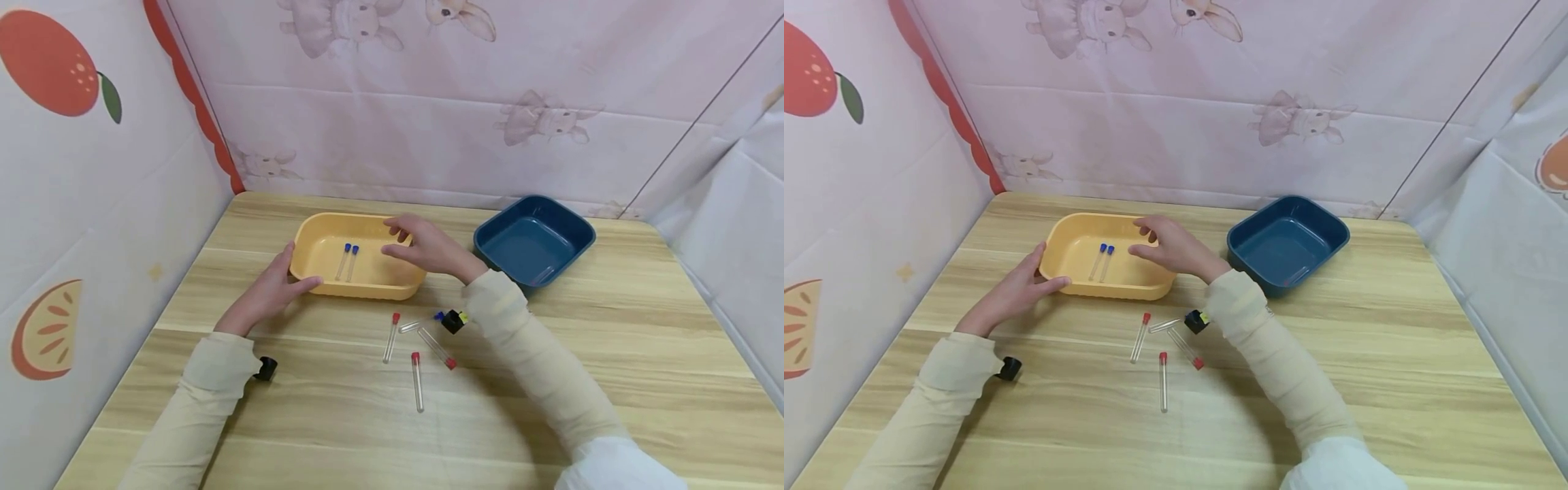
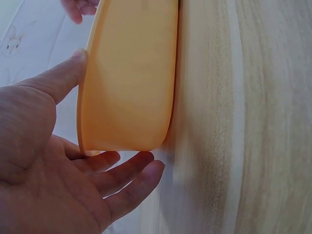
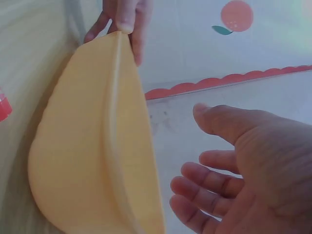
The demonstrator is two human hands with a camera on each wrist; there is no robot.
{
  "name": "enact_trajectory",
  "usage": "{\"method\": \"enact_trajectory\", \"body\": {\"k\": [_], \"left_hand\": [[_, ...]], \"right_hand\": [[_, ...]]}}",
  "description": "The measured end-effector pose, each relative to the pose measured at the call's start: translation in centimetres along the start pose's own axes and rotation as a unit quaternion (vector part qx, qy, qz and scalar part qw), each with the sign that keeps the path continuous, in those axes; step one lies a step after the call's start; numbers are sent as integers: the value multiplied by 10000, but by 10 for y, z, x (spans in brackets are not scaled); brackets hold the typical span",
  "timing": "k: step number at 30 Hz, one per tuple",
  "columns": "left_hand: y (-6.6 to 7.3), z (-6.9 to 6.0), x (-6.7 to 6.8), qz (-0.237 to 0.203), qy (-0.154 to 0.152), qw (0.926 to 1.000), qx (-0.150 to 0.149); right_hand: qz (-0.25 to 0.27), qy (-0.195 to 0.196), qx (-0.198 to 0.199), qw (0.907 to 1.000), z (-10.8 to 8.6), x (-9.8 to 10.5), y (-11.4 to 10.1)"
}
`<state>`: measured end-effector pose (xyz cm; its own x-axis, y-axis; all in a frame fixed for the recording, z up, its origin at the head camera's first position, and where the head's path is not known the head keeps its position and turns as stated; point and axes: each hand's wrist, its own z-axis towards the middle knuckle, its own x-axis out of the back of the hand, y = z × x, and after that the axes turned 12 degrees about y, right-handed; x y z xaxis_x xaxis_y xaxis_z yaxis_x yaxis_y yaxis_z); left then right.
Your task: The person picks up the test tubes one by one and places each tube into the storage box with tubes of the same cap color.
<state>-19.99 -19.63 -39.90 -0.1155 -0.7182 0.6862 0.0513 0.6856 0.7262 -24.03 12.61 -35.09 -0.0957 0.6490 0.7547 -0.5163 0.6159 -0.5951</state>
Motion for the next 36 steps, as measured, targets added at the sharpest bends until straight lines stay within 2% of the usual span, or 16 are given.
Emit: {"method": "enact_trajectory", "body": {"k": [11, 22, 36], "left_hand": [[3, -3, 2, 44, -36, 10000, 28], [6, -3, 4, 27, -39, 10000, -22], [8, -2, 4, -2, -54, 10000, -3]], "right_hand": [[192, 187, 133, 9996, -25, 24, -6], [126, 525, 217, 9983, -50, 42, 1], [48, 759, 16, 9971, -87, 57, 14]]}}
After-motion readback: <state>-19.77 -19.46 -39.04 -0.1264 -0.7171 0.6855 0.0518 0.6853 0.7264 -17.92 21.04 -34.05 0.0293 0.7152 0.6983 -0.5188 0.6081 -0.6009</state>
